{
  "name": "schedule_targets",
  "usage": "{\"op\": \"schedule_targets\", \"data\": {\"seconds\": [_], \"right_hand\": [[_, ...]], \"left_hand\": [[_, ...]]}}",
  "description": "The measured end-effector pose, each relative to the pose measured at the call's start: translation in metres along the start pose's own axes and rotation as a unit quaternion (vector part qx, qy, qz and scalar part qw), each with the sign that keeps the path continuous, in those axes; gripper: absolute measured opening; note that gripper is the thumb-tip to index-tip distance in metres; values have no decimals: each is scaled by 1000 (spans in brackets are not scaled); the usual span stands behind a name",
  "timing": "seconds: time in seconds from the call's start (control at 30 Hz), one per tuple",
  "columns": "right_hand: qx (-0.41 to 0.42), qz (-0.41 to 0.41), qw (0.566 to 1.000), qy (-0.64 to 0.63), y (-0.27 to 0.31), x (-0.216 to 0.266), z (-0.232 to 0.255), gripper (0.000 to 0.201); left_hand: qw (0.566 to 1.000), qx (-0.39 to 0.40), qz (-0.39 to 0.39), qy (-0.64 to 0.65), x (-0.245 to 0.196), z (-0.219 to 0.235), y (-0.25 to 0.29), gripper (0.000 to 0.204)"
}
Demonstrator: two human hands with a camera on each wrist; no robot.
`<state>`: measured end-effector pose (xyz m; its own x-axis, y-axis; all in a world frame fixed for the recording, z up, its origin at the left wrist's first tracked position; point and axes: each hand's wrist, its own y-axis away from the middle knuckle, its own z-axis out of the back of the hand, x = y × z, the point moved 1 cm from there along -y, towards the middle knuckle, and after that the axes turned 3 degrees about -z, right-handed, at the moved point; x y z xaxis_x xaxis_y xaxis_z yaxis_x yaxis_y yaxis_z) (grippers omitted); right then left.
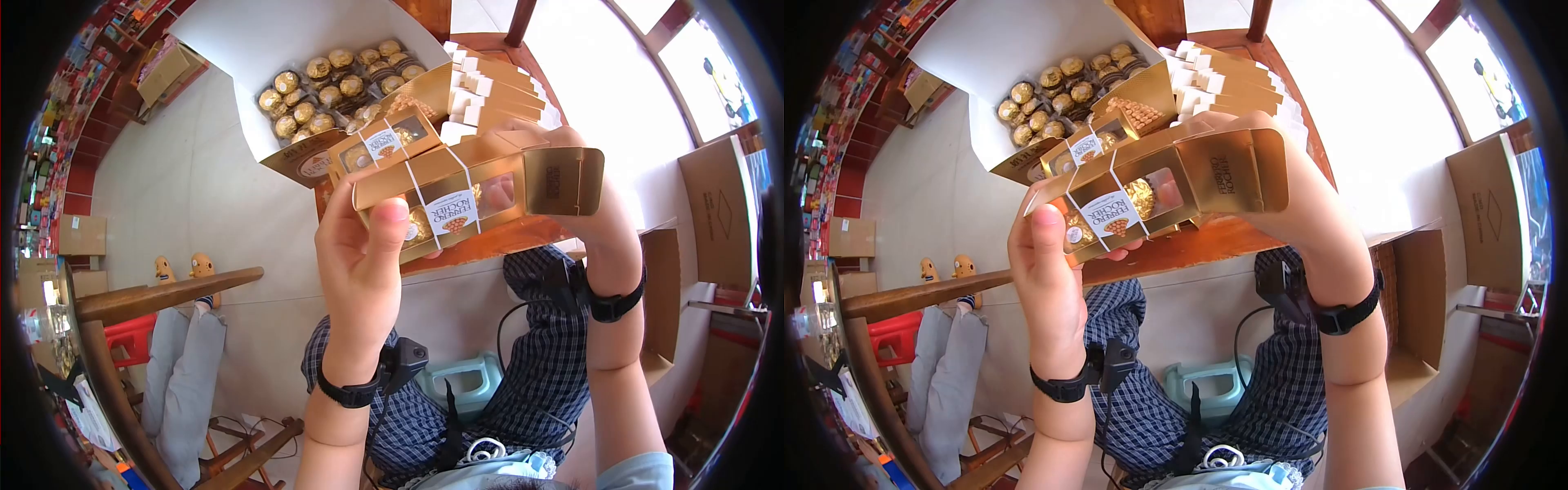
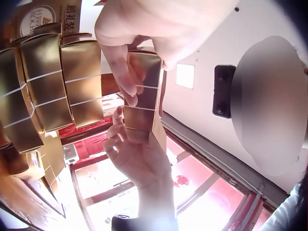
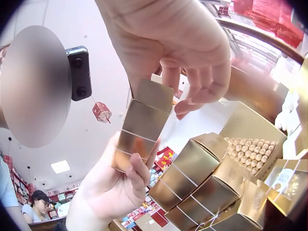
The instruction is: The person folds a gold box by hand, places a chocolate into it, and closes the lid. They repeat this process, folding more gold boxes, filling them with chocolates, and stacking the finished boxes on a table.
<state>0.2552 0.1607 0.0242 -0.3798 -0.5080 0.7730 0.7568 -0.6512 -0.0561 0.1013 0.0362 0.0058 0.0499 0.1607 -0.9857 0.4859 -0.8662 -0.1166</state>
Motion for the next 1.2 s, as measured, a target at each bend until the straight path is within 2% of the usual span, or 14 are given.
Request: {"op": "schedule_targets", "data": {"seconds": [0.23, 0.3, 0.33, 0.4, 0.5, 0.63, 0.7, 0.73, 0.8, 0.83, 0.9, 0.93, 1.0, 1.2], "right_hand": [[-63, 68, 993, -76, -4, -14, -4, 36], [-40, 159, 977, -138, -9, -13, -6, 37], [-41, 160, 977, -138, -7, -8, -6, 37], [-58, 40, 985, -158, 2, 4, -5, 35], [-79, -20, 974, -211, 5, 0, -10, 36], [-57, 33, 976, -210, -4, -5, -10, 34], [-21, -32, 979, -198, -4, -6, -6, 62], [-21, -32, 979, -198, -3, -2, -5, 62], [-45, -113, 990, -75, 0, 6, -4, 63], [-45, -114, 990, -75, 1, 6, -3, 63], [-25, -141, 971, -191, 2, 4, -3, 56], [-25, -141, 971, -191, 3, -3, -5, 56], [-122, 39, 975, -180, 4, -15, -9, 33], [-116, -34, 955, -272, 5, -21, -9, 35]], "left_hand": [[1000, 26, -2, -10, 0, -1, -1, 55], [999, 38, -4, -3, 0, 1, -2, 55], [999, 50, -7, 3, -1, 3, -3, 55], [998, 60, -29, -12, 3, 7, -5, 55], [997, 65, -48, -21, 5, 9, -4, 54], [998, 51, -32, -11, 3, 8, -4, 53], [998, 47, -30, -7, 4, 8, -5, 53], [999, 44, -27, -4, 4, 8, -5, 52], [999, 40, -30, -8, 3, 7, -5, 52], [999, 37, -31, -13, 3, 7, -4, 52], [999, 36, -19, -10, -1, 4, -3, 52], [999, 34, -10, -8, -2, 3, -3, 53], [999, 35, -5, 7, -4, 2, -4, 54], [999, 25, 11, 21, -6, 1, -4, 59]]}}
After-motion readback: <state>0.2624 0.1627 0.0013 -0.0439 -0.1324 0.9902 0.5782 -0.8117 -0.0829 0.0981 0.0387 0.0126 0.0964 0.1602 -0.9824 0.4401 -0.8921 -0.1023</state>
